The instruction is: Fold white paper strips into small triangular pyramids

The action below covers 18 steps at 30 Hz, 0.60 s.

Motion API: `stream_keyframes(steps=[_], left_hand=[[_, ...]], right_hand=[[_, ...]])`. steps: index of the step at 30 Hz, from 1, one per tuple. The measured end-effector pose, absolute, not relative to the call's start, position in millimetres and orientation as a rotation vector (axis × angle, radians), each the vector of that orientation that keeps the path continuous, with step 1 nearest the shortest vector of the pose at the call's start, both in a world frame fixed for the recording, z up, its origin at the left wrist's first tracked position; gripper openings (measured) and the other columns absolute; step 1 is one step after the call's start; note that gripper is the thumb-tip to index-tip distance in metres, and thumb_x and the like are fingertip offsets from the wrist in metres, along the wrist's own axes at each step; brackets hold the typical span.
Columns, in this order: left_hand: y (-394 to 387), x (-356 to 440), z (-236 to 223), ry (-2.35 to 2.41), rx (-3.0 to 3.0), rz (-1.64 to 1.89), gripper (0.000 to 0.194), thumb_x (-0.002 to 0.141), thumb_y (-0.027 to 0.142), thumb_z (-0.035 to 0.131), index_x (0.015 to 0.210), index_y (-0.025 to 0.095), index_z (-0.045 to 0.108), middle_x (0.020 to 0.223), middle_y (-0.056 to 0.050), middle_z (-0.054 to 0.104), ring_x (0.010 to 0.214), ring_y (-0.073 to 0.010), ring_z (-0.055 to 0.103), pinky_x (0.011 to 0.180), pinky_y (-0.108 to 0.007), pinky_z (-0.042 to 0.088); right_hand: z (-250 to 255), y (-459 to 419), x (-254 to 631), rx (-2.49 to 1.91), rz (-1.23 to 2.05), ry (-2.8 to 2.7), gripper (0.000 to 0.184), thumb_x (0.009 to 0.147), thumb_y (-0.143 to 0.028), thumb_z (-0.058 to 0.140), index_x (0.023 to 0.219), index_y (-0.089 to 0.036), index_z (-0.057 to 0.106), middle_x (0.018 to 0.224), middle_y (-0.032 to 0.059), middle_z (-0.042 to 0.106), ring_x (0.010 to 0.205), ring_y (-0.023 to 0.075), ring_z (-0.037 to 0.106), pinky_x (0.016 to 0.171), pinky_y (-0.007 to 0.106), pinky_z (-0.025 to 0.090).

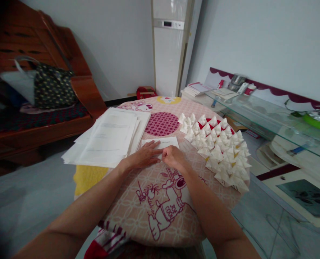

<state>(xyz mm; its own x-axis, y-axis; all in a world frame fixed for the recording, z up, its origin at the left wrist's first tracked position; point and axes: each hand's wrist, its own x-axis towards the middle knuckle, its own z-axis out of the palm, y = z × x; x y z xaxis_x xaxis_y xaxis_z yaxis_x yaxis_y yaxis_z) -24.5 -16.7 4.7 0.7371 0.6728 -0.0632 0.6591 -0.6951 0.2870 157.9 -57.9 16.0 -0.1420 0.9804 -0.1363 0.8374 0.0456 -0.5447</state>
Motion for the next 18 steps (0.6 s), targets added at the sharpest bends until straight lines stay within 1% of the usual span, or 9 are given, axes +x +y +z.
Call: stream_keyframes(steps=[2,5,8,12,14,18], left_hand=[[-16.3,-24.7,3.7,1.035,2.659,0.072,0.042,0.095,0.033,0.064,0.137,0.031,0.061,0.162,-0.010,0.039,0.151,-0.0360,0.032,0.120,-0.056,0.030],[-16.0,-24.9,3.3,1.035,2.677,0.070,0.045,0.095,0.034,0.064,0.140,0.032,0.059,0.163,-0.010,0.039,0.151,-0.0359,0.032,0.120,-0.055,0.030],[-16.4,-24.8,5.1,1.037,2.681,0.057,0.051,0.095,0.035,0.063,0.145,0.034,0.054,0.163,-0.010,0.038,0.152,-0.0356,0.031,0.120,-0.054,0.030],[-16.1,-24.6,5.7,1.035,2.665,0.033,0.057,0.095,0.035,0.062,0.151,0.034,0.049,0.165,-0.010,0.035,0.152,-0.0363,0.030,0.121,-0.054,0.028],[-15.5,-24.6,4.1,1.033,2.664,0.057,0.057,0.095,0.034,0.063,0.150,0.034,0.049,0.165,-0.009,0.035,0.152,-0.0360,0.030,0.122,-0.055,0.027],[-14.6,-24.8,2.0,1.044,2.642,0.099,0.057,0.093,0.033,0.067,0.148,0.035,0.053,0.164,-0.009,0.036,0.152,-0.0371,0.032,0.121,-0.056,0.029]], right_hand=[[16.4,-58.3,155.4,-1.851,0.757,-2.074,0.012,0.075,-0.009,0.065,0.074,-0.016,0.073,0.071,0.0036,0.072,0.068,0.0149,0.063,0.059,0.023,0.039],[17.8,-57.9,153.5,-1.902,0.748,-2.067,0.015,0.072,-0.005,0.063,0.072,-0.016,0.072,0.071,0.0036,0.071,0.067,0.0145,0.062,0.058,0.023,0.038],[19.2,-56.7,158.8,-1.995,0.739,-2.024,0.014,0.071,-0.005,0.063,0.070,-0.016,0.072,0.064,0.0024,0.068,0.060,0.0135,0.060,0.054,0.023,0.037],[20.6,-55.2,177.3,-2.061,0.770,-1.997,0.014,0.067,-0.005,0.062,0.067,-0.016,0.070,0.053,-0.0007,0.062,0.049,0.0113,0.055,0.050,0.021,0.035],[20.9,-54.2,188.8,-2.086,0.810,-1.973,0.014,0.068,-0.006,0.061,0.067,-0.017,0.069,0.049,-0.0019,0.059,0.044,0.0110,0.053,0.047,0.021,0.035],[24.6,-53.2,209.9,-2.201,0.858,-1.877,0.011,0.068,-0.008,0.062,0.067,-0.016,0.069,0.047,-0.0015,0.060,0.041,0.0118,0.054,0.045,0.020,0.038]])
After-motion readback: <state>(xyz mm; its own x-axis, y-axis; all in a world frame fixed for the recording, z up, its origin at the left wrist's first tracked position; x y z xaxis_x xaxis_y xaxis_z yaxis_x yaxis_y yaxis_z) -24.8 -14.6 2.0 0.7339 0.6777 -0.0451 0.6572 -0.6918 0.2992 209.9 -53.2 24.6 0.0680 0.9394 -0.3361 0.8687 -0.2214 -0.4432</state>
